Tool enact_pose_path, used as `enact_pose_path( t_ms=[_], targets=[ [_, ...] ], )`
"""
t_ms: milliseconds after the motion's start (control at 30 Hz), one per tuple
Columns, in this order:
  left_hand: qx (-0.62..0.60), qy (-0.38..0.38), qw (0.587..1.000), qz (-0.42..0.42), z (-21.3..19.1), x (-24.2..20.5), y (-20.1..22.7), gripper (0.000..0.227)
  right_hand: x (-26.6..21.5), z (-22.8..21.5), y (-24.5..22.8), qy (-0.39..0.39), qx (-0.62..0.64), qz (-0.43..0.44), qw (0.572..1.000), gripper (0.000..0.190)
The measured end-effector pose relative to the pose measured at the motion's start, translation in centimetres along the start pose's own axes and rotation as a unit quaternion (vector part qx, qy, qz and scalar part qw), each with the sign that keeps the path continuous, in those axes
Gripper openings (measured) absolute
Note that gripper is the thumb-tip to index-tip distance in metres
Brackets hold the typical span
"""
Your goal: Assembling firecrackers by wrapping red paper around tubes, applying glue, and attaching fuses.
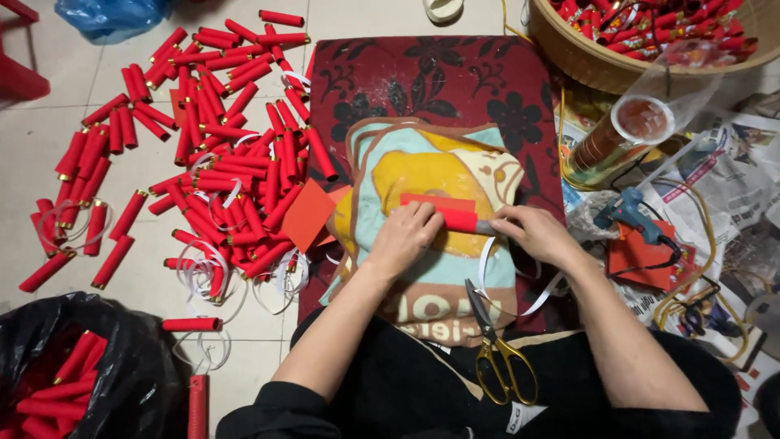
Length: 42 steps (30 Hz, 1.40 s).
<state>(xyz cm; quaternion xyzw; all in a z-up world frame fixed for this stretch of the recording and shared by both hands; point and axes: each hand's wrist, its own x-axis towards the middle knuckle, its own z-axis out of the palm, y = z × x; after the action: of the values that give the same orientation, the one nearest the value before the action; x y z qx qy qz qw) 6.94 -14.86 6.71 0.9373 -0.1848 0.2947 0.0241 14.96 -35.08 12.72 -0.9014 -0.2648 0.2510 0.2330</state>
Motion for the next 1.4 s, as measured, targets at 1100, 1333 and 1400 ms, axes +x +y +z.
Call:
enact_pose_path(
  t_ms=[1100,1333,1400],
  targets=[
    [0.026,-0.029,0.997,-0.065,2.7,-1.0,0.1,0.007,2.1,5.9,1.6,0.250,-0.109,-0.194,0.942,0.018],
    [-0.067,-0.095,0.990,-0.075,0.1,-1.4,-1.4,0.014,2.5,8.2,1.6,0.280,-0.133,-0.214,0.926,0.026],
    [-0.067,-0.127,0.985,-0.098,-0.7,-1.4,-1.7,0.017,2.4,7.8,1.3,0.270,-0.115,-0.208,0.933,0.027]
  ],
)
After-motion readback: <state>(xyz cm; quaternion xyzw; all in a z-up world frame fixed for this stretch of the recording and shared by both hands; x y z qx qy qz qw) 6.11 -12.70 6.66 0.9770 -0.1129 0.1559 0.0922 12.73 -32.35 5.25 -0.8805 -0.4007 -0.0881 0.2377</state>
